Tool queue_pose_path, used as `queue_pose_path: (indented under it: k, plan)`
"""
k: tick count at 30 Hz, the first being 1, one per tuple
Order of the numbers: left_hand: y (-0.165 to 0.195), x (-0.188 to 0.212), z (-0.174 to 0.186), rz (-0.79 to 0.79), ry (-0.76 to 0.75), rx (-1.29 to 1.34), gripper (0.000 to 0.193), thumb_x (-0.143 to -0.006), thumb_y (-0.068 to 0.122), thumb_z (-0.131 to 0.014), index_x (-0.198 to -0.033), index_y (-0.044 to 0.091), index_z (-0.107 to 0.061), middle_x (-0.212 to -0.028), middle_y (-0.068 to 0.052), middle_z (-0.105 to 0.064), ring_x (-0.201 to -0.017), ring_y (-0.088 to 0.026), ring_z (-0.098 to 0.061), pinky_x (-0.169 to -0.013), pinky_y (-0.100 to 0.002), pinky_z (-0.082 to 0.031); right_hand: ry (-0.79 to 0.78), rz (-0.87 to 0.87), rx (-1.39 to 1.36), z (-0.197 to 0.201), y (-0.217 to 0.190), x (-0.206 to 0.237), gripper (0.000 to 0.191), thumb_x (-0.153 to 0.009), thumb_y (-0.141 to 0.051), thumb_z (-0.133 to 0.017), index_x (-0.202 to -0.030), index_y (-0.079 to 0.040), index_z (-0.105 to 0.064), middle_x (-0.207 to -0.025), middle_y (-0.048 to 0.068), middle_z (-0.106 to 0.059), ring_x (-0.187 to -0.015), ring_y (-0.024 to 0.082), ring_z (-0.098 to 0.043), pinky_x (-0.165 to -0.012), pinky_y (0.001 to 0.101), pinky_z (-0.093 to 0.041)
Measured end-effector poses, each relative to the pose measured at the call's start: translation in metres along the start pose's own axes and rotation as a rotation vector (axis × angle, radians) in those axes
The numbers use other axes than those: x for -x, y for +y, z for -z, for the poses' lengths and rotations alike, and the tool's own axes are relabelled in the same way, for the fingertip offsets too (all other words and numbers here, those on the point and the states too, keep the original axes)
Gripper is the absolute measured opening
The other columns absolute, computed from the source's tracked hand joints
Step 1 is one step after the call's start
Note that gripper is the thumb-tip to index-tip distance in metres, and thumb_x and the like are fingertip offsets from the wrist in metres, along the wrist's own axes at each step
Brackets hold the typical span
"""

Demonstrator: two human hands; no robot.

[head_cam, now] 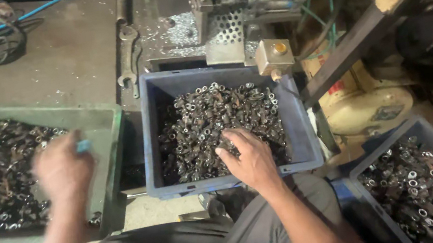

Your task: The person picks small dark metal fittings one at a time from a blue bin and seats each into a pneumatic top-facing and chamfering machine, presses the blue control to run the machining cycle, and moves the processed parts into a nearby bin.

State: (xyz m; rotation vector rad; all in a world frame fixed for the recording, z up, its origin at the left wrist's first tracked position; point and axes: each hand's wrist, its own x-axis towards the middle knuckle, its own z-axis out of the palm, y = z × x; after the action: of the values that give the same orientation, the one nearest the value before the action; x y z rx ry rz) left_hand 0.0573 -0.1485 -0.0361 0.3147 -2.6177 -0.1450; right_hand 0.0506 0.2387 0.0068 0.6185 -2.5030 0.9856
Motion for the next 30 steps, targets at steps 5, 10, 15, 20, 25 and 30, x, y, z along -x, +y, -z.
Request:
queue_pose_path:
  k: [5, 10, 15, 20, 25, 30]
  plan:
    - [-0.115, 0.024, 0.001, 0.245, -0.326, -0.439, 0.019, -0.099, 0.026, -0.064, -0.099, 0.019, -0.081, -0.089, -0.015, -0.078, -0.080, -0.033, -0.076, -0.068, -0.046, -0.058, -0.119, -0.064, -0.047, 0.000, 0.003, 0.000, 0.039, -0.090, -0.030, -0.074, -0.118, -0.002, -0.070, -0.116, 0.016, -0.074, -0.104, 0.036, -0.071, -0.087, 0.0433, -0.056]
    - [-0.136, 0.037, -0.017, 0.252, -0.576, -0.469, 0.028, -0.098, 0.038, -0.063, -0.106, 0.019, -0.082, -0.098, -0.015, -0.079, -0.091, -0.032, -0.077, -0.080, -0.044, -0.058, -0.168, -0.132, -0.093, 0.005, 0.002, -0.006, 0.037, -0.089, -0.027, -0.075, -0.117, -0.003, -0.071, -0.109, 0.017, -0.075, -0.097, 0.034, -0.073, -0.083, 0.0415, -0.057]
    - [-0.126, 0.033, -0.017, 0.265, -0.693, -0.541, 0.041, -0.099, 0.053, -0.061, -0.115, 0.022, -0.082, -0.110, -0.014, -0.080, -0.105, -0.030, -0.078, -0.093, -0.042, -0.056, -0.191, -0.256, -0.188, 0.008, 0.000, -0.008, 0.034, -0.089, -0.024, -0.074, -0.116, -0.004, -0.071, -0.102, 0.016, -0.076, -0.090, 0.028, -0.077, -0.077, 0.0380, -0.059]
    - [-0.121, 0.022, -0.013, 0.279, -0.773, -0.535, 0.059, -0.092, 0.072, -0.059, -0.125, 0.026, -0.077, -0.126, -0.013, -0.075, -0.115, -0.030, -0.072, -0.097, -0.045, -0.054, -0.170, -0.250, -0.224, 0.008, 0.006, -0.006, 0.031, -0.089, -0.022, -0.074, -0.115, -0.004, -0.071, -0.101, 0.015, -0.076, -0.088, 0.027, -0.077, -0.077, 0.0372, -0.059]
    - [-0.120, 0.031, -0.014, 0.284, -0.812, -0.558, 0.051, -0.093, 0.064, -0.065, -0.121, 0.024, -0.078, -0.122, -0.011, -0.076, -0.109, -0.027, -0.073, -0.091, -0.040, -0.055, -0.109, -0.232, -0.297, 0.007, 0.014, -0.002, 0.025, -0.090, -0.017, -0.073, -0.111, -0.004, -0.072, -0.100, 0.013, -0.077, -0.087, 0.023, -0.077, -0.074, 0.0336, -0.060]
    - [-0.120, 0.042, -0.012, 0.305, -0.813, -0.541, 0.044, -0.094, 0.055, -0.068, -0.120, 0.022, -0.078, -0.118, -0.010, -0.076, -0.105, -0.025, -0.072, -0.089, -0.038, -0.055, -0.061, -0.297, -0.405, 0.007, 0.019, 0.003, 0.017, -0.090, -0.010, -0.073, -0.106, -0.004, -0.074, -0.097, 0.010, -0.077, -0.085, 0.019, -0.077, -0.072, 0.0304, -0.060]
